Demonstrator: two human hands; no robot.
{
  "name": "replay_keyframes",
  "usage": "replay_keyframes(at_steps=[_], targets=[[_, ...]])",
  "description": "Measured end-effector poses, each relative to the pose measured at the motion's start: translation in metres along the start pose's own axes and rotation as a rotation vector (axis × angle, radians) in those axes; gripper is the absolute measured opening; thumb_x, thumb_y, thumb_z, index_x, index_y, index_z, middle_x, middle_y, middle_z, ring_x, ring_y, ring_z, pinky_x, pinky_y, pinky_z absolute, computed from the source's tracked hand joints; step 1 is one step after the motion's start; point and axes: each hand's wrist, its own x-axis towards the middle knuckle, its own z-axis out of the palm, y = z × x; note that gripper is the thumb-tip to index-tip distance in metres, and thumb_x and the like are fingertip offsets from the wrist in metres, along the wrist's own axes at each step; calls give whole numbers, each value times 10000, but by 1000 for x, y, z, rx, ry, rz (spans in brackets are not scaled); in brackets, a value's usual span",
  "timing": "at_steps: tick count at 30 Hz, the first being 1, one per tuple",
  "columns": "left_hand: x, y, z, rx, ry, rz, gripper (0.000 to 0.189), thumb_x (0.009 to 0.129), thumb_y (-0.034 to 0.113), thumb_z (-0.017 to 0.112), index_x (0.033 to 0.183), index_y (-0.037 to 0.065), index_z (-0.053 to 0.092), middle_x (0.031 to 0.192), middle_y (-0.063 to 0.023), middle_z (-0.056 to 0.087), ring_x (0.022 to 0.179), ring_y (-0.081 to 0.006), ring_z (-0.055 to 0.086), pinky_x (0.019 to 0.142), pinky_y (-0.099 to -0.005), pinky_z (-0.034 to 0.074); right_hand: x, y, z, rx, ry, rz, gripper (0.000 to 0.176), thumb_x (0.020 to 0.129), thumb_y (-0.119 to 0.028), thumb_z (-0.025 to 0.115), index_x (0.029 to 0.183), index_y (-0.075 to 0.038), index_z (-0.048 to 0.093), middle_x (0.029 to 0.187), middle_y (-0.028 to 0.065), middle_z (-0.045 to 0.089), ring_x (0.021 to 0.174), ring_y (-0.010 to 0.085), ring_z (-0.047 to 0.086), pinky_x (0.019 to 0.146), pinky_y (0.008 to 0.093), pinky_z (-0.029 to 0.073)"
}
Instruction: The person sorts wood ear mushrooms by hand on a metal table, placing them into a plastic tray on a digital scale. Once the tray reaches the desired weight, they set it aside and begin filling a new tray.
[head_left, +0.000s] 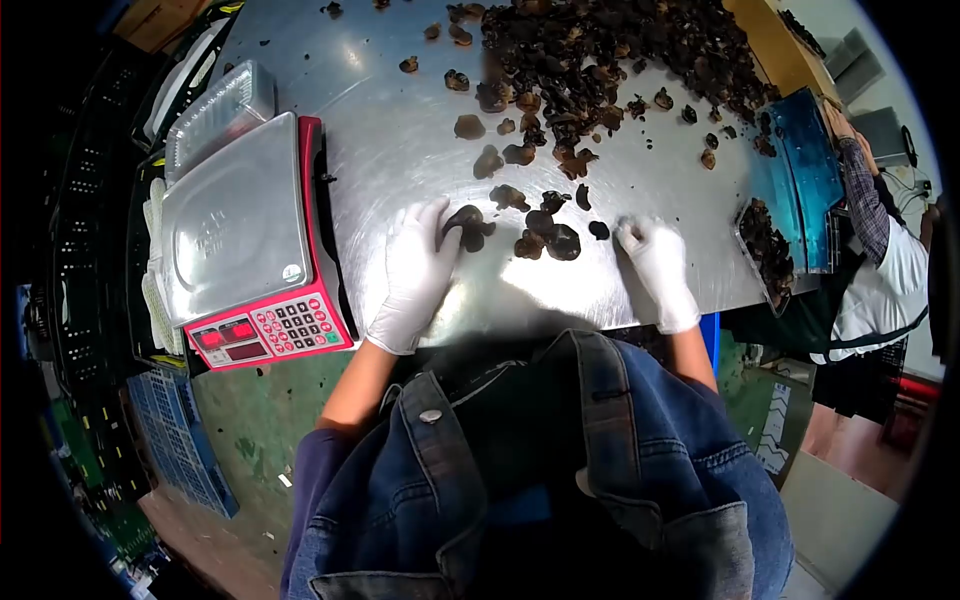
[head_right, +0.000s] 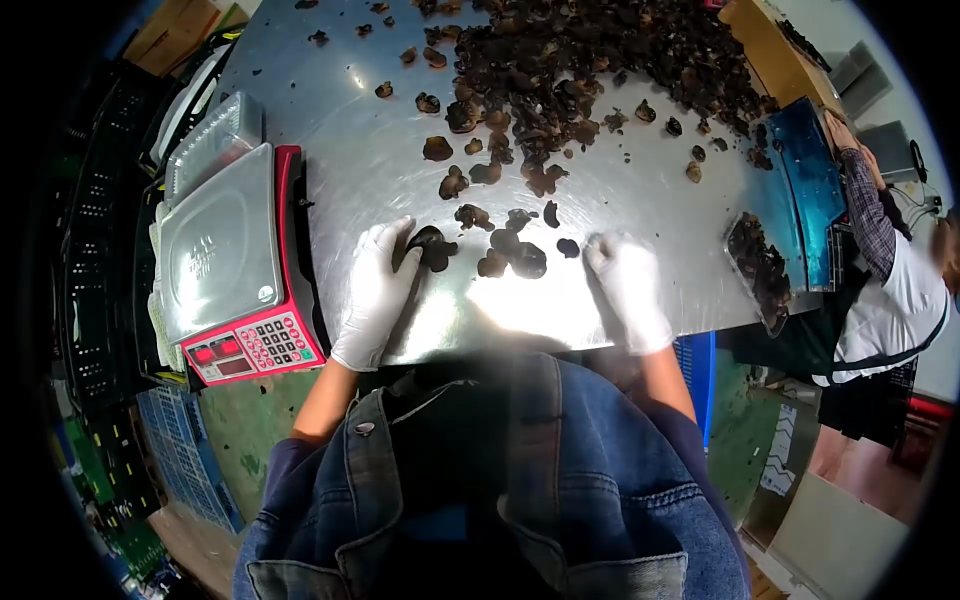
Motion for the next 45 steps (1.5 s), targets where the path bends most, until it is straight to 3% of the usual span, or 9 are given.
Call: replay_keyframes(at_steps=[4,8,12,15,17,25,30,38,45], targets=[[30,18,12,86,-26,321,361,783,97,650,1142,58,646,1097,-84,636,1016,-283,573,892,-390,453,-51,31,-33,-145,-58,160,151,827,-265,705,860,-117,705,846,119,687,786,330,659,751,453,496],[60,35,49,191,-22,547,300,732,101,641,1029,72,672,1034,-73,645,999,-247,576,847,-371,457,-49,-20,-16,273,188,72,287,805,-235,742,1047,-85,701,985,150,686,887,314,670,781,405,531],[66,26,53,277,-181,492,130,735,116,666,856,71,651,878,-68,621,916,-263,587,781,-379,469,-37,-67,34,275,29,-100,497,735,31,584,1210,-117,594,1063,128,639,966,323,622,796,403,514],[57,22,15,-42,98,390,154,731,84,698,881,67,670,825,-103,613,843,-308,594,757,-407,481,-29,-73,22,305,117,-226,325,798,-89,654,1123,-113,648,994,108,649,875,293,636,735,390,520],[41,12,-5,76,29,167,176,758,89,704,927,50,673,875,-111,626,889,-312,604,779,-402,486,-12,-64,18,371,223,-118,271,817,-257,729,1037,-103,690,867,89,626,804,277,625,700,395,509],[18,7,-7,-22,-153,-30,289,814,115,688,1088,33,653,960,-142,636,950,-329,607,851,-396,490,12,-6,19,198,36,-83,167,867,-197,662,999,-99,695,923,133,652,804,327,651,711,391,522],[58,3,-2,52,-16,123,337,816,132,691,1140,49,646,1006,-135,646,994,-332,603,869,-392,487,-49,36,-84,-44,-493,-64,261,777,-197,710,1030,-133,720,902,116,698,820,319,683,745,395,548],[96,4,48,219,-146,75,200,767,156,689,921,49,618,936,-133,623,893,-334,605,776,-425,503,51,-61,9,212,217,-6,470,797,-245,723,1235,-110,615,1234,150,575,1115,330,554,936,409,472],[94,-7,3,8,-303,-35,214,778,140,674,983,89,711,979,-152,645,976,-339,617,839,-423,500,55,-68,29,677,28,-169,261,757,-148,721,1016,-119,699,977,73,635,871,265,630,784,388,515]])
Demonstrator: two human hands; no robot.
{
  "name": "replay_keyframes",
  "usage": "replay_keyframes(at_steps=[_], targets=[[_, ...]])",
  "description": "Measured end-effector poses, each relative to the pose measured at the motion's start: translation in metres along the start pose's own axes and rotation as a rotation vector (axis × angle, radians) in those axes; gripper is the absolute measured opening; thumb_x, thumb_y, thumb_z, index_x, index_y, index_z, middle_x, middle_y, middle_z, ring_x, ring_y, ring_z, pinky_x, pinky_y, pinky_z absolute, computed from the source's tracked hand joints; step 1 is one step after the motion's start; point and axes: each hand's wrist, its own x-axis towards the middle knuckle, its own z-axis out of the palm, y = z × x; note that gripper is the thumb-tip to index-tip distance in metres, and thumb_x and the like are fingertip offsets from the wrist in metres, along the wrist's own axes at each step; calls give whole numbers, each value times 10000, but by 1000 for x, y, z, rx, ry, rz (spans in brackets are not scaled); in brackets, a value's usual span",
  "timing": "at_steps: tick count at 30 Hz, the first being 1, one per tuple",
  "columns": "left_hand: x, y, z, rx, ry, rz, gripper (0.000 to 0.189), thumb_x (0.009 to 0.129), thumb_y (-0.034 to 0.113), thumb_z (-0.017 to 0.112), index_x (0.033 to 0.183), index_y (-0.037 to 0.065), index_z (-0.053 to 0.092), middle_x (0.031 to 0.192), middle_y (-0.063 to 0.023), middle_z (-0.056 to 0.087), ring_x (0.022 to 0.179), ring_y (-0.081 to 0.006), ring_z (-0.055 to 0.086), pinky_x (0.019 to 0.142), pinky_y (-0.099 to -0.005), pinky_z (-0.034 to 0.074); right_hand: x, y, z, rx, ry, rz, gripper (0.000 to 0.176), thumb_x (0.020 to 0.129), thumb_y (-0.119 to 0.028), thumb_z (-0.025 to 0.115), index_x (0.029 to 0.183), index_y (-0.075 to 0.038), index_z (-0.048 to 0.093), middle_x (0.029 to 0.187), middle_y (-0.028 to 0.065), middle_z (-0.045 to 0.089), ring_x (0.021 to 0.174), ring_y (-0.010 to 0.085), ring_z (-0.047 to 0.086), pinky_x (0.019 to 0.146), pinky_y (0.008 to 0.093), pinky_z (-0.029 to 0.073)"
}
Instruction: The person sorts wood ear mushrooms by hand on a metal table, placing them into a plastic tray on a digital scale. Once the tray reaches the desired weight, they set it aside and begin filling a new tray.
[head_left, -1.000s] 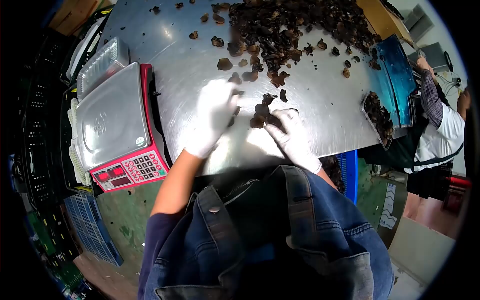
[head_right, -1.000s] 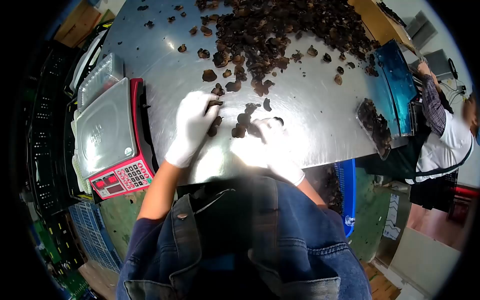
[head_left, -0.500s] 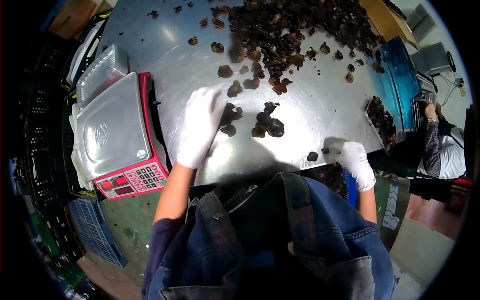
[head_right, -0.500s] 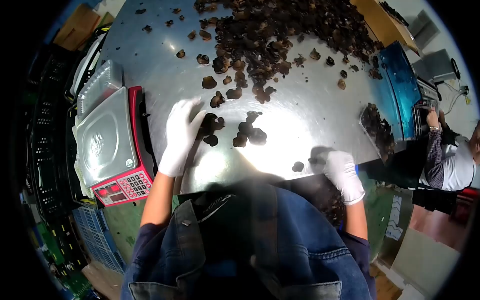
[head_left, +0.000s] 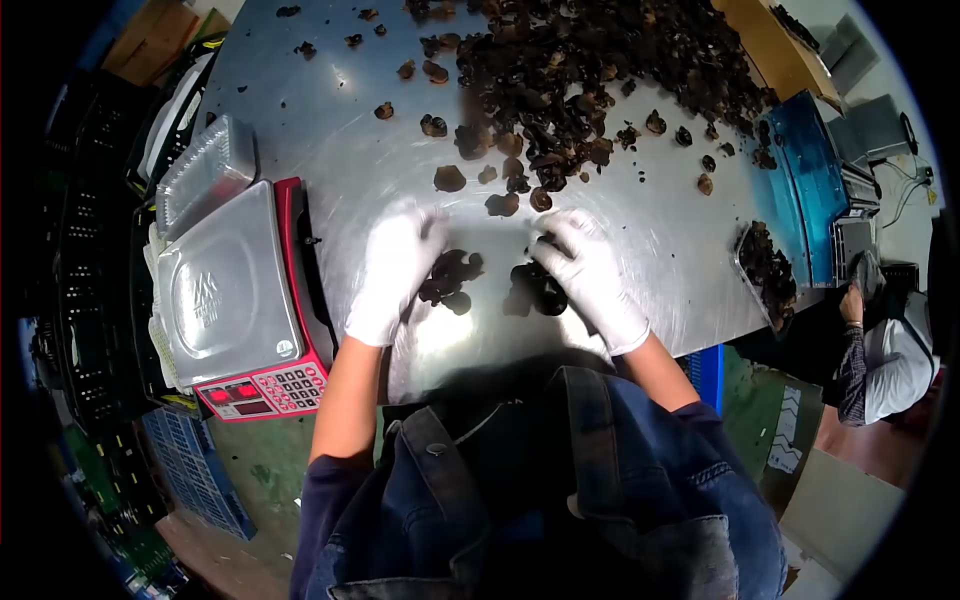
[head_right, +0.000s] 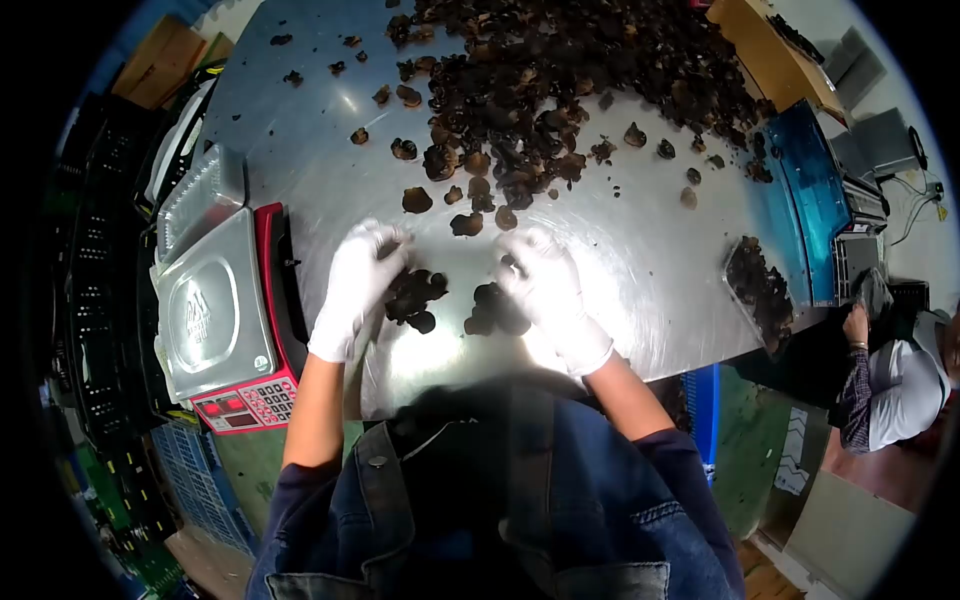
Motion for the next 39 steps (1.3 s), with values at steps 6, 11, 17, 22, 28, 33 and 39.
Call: replay_keyframes(at_steps=[6,11,17,22,28,33,39], targets=[[64,11,41,192,328,191,236,771,124,684,997,58,695,974,-142,622,981,-330,590,842,-432,516,72,26,-5,-343,213,-12,281,791,-183,740,1063,-123,705,994,109,635,995,294,597,821,390,506],[36,6,22,-54,-116,41,176,757,124,701,916,51,702,894,-140,641,886,-323,631,774,-416,522,4,24,-13,-258,24,-55,58,821,-151,713,865,-115,725,856,59,673,818,256,652,788,383,513],[77,17,30,-212,175,16,282,771,266,749,936,45,689,922,-138,643,902,-300,640,796,-402,521,38,8,-23,-273,184,33,214,849,-179,670,1049,-106,691,1034,91,655,945,299,611,822,373,506],[117,15,48,246,132,-109,340,809,317,698,982,28,650,1027,-181,628,959,-335,633,813,-431,529,35,15,14,-391,-93,-235,357,812,-255,686,1150,-142,662,1113,68,640,1043,258,569,885,406,391],[75,8,31,242,191,-69,140,799,182,630,796,43,618,914,-147,639,823,-355,638,721,-445,523,87,45,-22,-430,248,-76,306,808,-272,705,1075,-123,694,1102,53,650,1059,252,573,903,436,412],[33,14,0,133,235,18,121,790,164,653,778,55,603,817,-129,584,779,-339,609,693,-442,498,141,73,-18,-696,233,51,226,801,-278,723,941,-100,723,1101,60,635,1102,281,526,882,435,408],[-19,15,-17,-204,56,38,169,765,123,741,829,36,612,910,-107,613,829,-287,624,742,-368,504,83,43,-35,-453,331,-174,135,808,-200,713,806,-73,668,957,61,678,956,283,591,829,406,449]])
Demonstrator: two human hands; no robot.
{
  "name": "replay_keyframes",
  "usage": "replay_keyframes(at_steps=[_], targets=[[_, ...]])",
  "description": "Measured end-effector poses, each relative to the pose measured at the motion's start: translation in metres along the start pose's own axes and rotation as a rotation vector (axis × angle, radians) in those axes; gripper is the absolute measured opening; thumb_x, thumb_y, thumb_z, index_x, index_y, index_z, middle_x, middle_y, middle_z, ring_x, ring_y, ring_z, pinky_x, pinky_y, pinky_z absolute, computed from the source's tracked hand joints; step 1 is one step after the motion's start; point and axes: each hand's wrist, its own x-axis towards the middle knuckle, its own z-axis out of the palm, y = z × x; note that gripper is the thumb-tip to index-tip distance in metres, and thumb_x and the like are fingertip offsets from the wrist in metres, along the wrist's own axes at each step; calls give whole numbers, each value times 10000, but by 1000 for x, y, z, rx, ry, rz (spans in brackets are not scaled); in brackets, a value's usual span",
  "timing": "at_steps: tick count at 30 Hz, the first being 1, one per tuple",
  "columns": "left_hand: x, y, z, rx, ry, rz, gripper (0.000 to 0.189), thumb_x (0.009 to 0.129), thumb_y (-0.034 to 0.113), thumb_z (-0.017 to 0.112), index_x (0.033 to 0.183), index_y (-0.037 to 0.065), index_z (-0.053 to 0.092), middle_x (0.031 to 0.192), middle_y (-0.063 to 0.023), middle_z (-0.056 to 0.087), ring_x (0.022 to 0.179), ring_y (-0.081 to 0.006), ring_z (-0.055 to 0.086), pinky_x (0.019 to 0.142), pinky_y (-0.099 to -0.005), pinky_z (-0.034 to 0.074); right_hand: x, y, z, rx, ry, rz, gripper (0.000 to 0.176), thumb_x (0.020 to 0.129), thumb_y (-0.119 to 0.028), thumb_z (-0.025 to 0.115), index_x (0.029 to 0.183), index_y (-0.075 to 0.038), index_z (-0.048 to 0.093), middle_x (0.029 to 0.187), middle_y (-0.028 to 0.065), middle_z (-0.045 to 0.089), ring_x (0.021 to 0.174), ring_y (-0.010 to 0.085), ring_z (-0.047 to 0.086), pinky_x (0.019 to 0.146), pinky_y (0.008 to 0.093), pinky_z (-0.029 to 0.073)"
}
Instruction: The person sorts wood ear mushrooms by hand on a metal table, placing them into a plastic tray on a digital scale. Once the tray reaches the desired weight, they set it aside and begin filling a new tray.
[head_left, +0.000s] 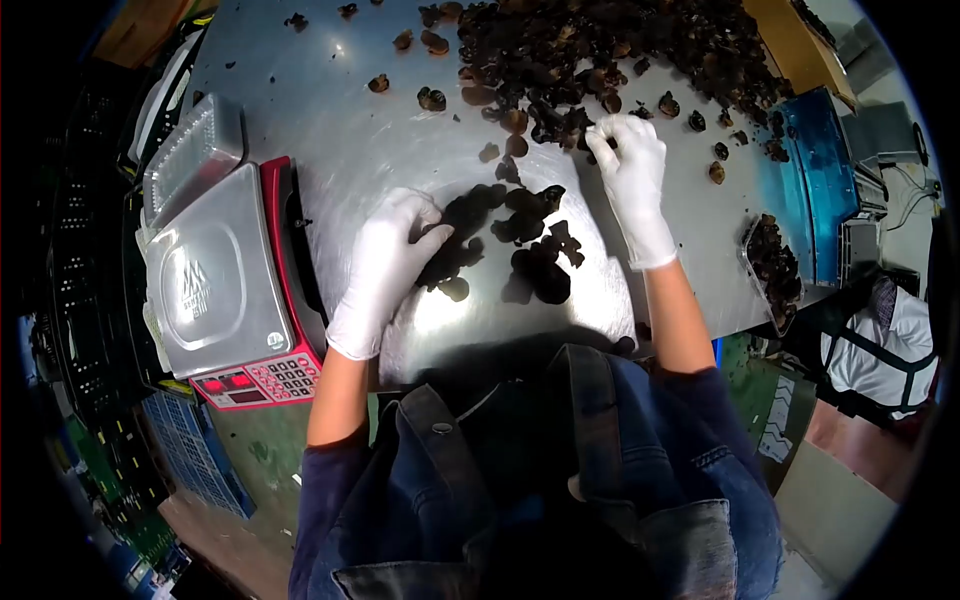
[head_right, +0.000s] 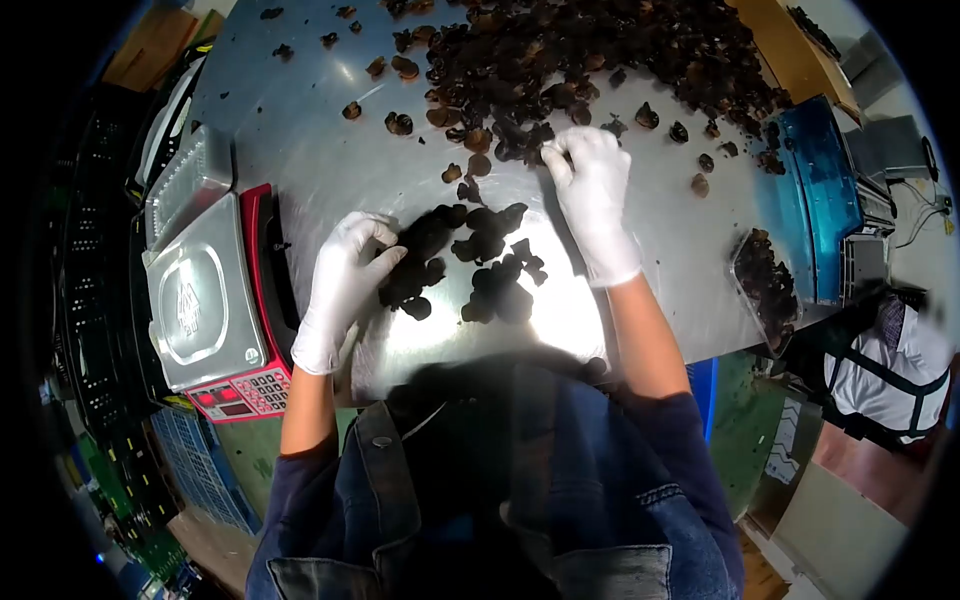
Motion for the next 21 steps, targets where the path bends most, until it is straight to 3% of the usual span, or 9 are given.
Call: replay_keyframes(at_steps=[3,6,9,10,12,15,17,19,21], targets=[[-30,-14,9,-17,135,-9,219,739,78,769,887,38,612,1004,-113,635,919,-281,627,810,-357,499,-40,-14,-34,69,-113,35,118,805,-183,720,838,-74,687,965,65,686,936,280,606,839,389,460],[-54,-29,22,-29,246,29,337,713,55,789,997,51,608,1105,-150,619,1016,-314,601,880,-383,485,-68,-20,-39,16,-241,179,211,846,-216,699,1022,-102,722,1008,72,683,985,270,608,865,373,456],[-69,-28,30,54,221,49,513,709,86,807,1161,40,570,1241,-187,548,1103,-328,561,919,-395,480,-60,-35,-27,51,-236,127,258,854,-251,691,1070,-111,715,1063,91,674,1045,262,589,897,380,433],[-71,-22,30,54,228,47,513,709,86,807,1161,40,570,1241,-187,548,1103,-328,561,919,-395,480,-54,-37,-18,47,-191,-7,279,841,-257,699,1085,-122,711,1040,80,676,1002,254,599,866,376,432],[-73,-5,28,12,205,-45,512,716,104,806,1168,30,577,1243,-183,552,1120,-340,553,933,-388,473,-34,-57,3,-15,-222,-55,279,820,-260,711,1071,-138,710,980,63,681,967,240,610,840,387,425],[-77,-5,27,109,209,17,489,733,132,788,1167,29,587,1258,-190,547,1119,-353,549,958,-390,457,-14,-65,47,-253,-469,-132,260,794,-294,716,1014,-156,708,886,42,679,942,219,631,833,409,409],[-81,-1,22,135,183,22,478,741,148,777,1165,29,590,1267,-196,544,1138,-362,540,976,-404,447,-9,-65,54,-224,-489,-119,232,802,-263,685,1004,-152,707,923,54,691,924,224,638,823,396,405],[-86,-2,16,131,188,17,481,744,149,777,1169,26,589,1265,-194,547,1154,-363,533,980,-405,445,-6,-70,20,5,-458,-36,218,803,-256,674,977,-131,709,927,73,705,887,231,651,837,378,401],[-94,-8,13,118,183,6,483,746,150,778,1172,24,589,1263,-192,550,1169,-364,527,985,-407,443,-27,-62,-36,15,-330,-88,184,786,-204,713,947,-115,706,900,83,705,838,244,654,828,368,418]])
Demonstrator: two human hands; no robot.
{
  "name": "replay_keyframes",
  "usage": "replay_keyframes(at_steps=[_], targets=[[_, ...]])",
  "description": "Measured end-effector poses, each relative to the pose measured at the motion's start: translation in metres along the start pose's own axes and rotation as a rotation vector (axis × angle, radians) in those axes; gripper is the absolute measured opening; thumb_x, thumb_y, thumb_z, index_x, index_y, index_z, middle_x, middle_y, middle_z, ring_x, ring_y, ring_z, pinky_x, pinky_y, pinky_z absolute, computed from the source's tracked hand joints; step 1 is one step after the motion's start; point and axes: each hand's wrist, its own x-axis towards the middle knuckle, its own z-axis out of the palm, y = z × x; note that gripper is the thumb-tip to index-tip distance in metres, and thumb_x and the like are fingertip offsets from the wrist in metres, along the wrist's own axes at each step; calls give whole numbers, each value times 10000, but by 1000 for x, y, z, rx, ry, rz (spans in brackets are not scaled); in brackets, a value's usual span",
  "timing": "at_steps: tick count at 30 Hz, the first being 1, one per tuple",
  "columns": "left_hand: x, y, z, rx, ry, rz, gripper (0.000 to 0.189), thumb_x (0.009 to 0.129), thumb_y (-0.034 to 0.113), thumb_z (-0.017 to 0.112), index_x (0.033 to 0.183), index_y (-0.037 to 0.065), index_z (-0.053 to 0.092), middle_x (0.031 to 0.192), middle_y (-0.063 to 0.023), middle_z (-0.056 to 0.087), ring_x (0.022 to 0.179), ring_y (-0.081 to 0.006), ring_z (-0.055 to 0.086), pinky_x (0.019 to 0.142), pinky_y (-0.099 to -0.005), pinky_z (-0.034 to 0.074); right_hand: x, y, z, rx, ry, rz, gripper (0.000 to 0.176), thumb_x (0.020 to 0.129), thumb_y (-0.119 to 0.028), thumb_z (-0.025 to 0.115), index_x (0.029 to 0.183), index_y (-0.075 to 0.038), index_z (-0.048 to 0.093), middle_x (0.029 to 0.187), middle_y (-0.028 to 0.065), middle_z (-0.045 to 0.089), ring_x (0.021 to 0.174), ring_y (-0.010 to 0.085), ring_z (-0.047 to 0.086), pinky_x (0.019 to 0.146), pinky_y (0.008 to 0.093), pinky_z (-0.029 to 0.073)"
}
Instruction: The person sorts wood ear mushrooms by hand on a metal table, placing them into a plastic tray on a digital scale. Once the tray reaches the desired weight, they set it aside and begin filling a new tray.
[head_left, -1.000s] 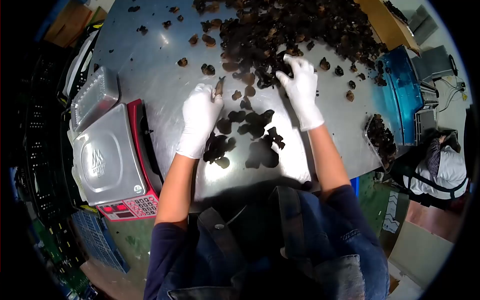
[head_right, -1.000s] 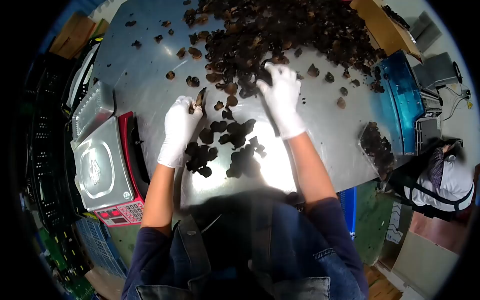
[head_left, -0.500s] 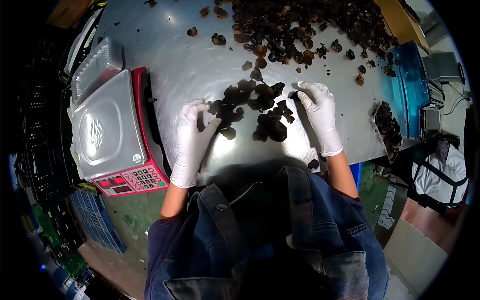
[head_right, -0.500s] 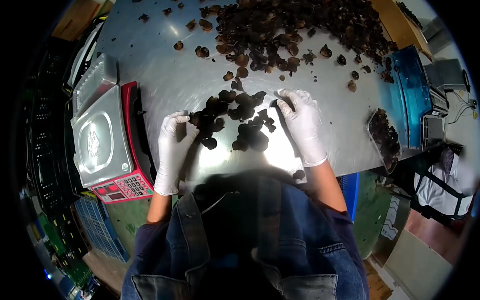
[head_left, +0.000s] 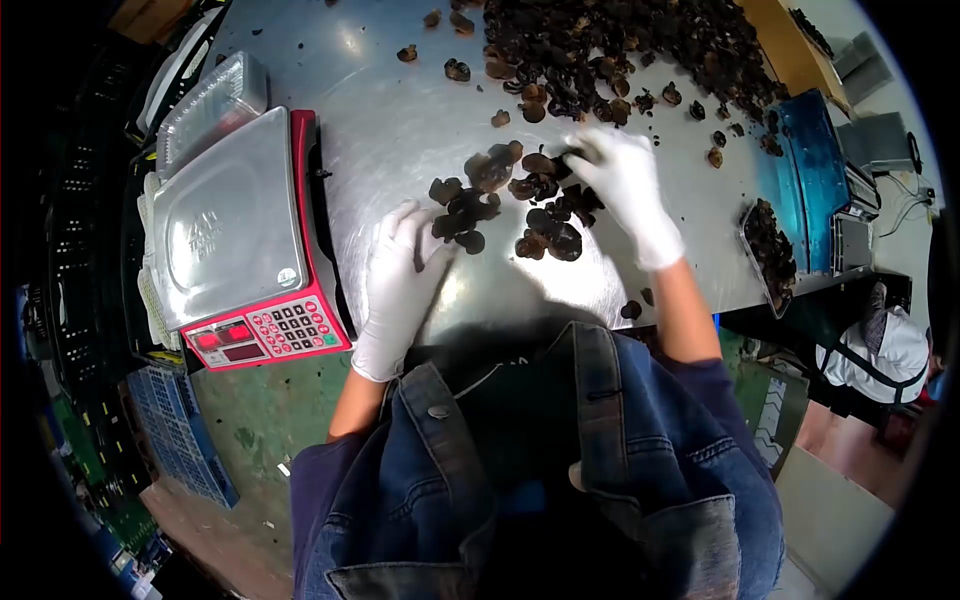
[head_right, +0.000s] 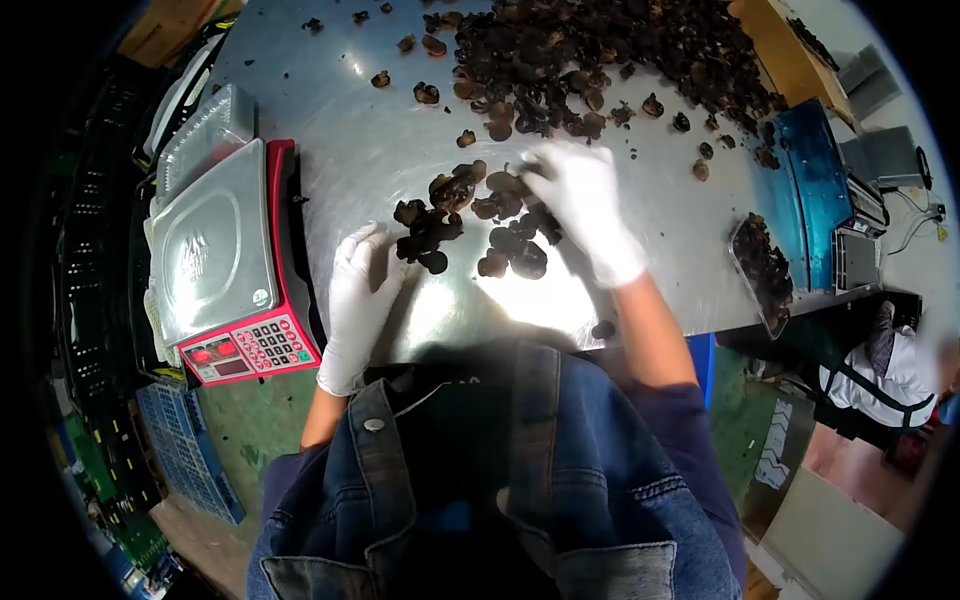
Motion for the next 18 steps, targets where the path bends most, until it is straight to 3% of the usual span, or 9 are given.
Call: replay_keyframes(at_steps=[4,5,7,9,11,12,13,15,18], targets=[[-10,-15,3,-29,11,-8,618,724,170,803,1257,5,536,1281,-210,538,1198,-374,508,1019,-426,419,-101,24,-103,-67,-411,306,289,710,-153,796,984,-83,734,925,109,723,798,247,697,750,345,533],[-11,-17,7,-22,9,-11,703,703,186,817,1304,-2,504,1297,-218,527,1204,-382,500,1024,-438,414,-113,16,-114,-12,-437,561,286,733,-118,784,1011,-73,733,931,119,722,797,234,701,777,343,535],[-2,-12,14,-9,-7,10,799,673,218,834,1344,-7,463,1329,-229,502,1226,-399,481,1032,-448,407,-139,21,-102,99,-232,558,269,758,3,774,1020,-8,712,823,29,654,702,99,545,676,241,480],[15,-8,24,6,-10,27,895,643,251,850,1383,-13,422,1361,-240,477,1248,-416,463,1040,-458,400,-142,7,-73,311,-89,632,274,784,31,753,1050,-12,705,873,-7,644,742,83,509,703,226,460],[37,-7,29,105,-64,158,1056,590,322,869,1460,28,348,1438,-250,403,1318,-449,396,1081,-504,347,-144,10,-20,410,57,520,278,763,-69,760,1038,-55,721,893,79,689,822,177,624,782,310,499],[44,-9,34,112,-58,157,1056,590,322,869,1460,28,348,1438,-250,403,1318,-449,396,1081,-504,347,-128,-11,-15,142,23,439,366,722,-129,794,1072,-67,705,992,106,680,912,220,628,844,340,489],[49,-13,42,142,-54,221,1088,579,351,872,1478,55,336,1466,-247,373,1352,-453,352,1102,-522,309,-115,-20,-7,-4,-5,324,683,648,-308,874,1217,-20,630,1172,187,611,1074,326,584,940,383,471],[60,-12,48,175,-46,287,1120,569,381,874,1497,81,324,1494,-245,343,1386,-456,308,1124,-539,271,-105,-16,22,-125,-70,259,1302,428,-621,864,1488,-84,330,1524,258,277,1378,444,310,1095,521,312],[80,-7,54,268,-230,283,1131,605,437,850,1536,157,272,1567,-190,249,1449,-389,216,1166,-507,208,-80,-17,42,-137,-89,141,1419,356,-630,876,1521,-104,259,1560,263,184,1441,461,176,1131,585,213]])
